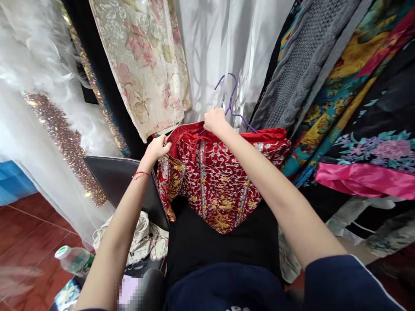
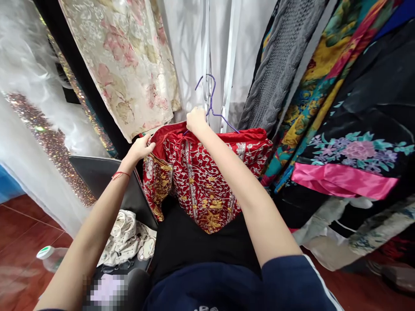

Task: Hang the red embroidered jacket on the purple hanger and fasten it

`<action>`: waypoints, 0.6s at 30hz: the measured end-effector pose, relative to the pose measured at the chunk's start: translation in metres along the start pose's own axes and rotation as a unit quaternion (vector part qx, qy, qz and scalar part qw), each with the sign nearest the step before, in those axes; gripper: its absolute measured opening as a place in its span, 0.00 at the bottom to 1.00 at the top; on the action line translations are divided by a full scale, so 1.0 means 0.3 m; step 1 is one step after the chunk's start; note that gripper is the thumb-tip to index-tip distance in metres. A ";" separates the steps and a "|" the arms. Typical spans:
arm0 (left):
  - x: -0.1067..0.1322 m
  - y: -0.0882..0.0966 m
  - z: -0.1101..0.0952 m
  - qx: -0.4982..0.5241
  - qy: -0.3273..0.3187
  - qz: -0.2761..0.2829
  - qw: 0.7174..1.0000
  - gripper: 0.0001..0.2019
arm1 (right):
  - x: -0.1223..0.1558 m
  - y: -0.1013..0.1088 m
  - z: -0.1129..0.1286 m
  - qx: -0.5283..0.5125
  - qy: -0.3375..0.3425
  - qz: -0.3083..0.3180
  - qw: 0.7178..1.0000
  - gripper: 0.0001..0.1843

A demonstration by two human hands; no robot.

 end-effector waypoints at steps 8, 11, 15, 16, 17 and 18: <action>0.017 0.168 -0.247 0.151 -0.091 -0.175 0.969 0.12 | 0.083 0.058 0.010 0.104 0.044 0.002 0.994 0.22; -0.033 0.197 -0.360 0.241 -0.140 -0.216 0.936 0.13 | 0.105 0.077 0.006 0.100 0.062 -0.025 0.993 0.22; -0.121 0.068 -0.358 0.341 -0.049 -0.150 0.927 0.10 | 0.132 0.092 0.006 0.119 0.128 -0.088 0.981 0.21; -0.129 0.014 -0.338 0.385 -0.007 -0.103 0.917 0.12 | 0.136 0.089 0.007 0.124 0.145 -0.092 0.977 0.22; -0.129 -0.038 -0.323 0.429 0.027 -0.050 0.902 0.15 | 0.140 0.086 0.009 0.126 0.158 -0.090 0.975 0.22; -0.120 -0.079 -0.316 0.464 0.048 0.001 0.885 0.16 | 0.144 0.084 0.011 0.125 0.170 -0.084 0.974 0.22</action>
Point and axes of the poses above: each hand's wrist, its own x-axis away from the middle knuckle, its own y-axis out of the back of the hand, z = x × y, the point moved 8 cm from there along -x, towards the middle knuckle, and after that the axes turned 1 degree about y, right-handed, at the moved point
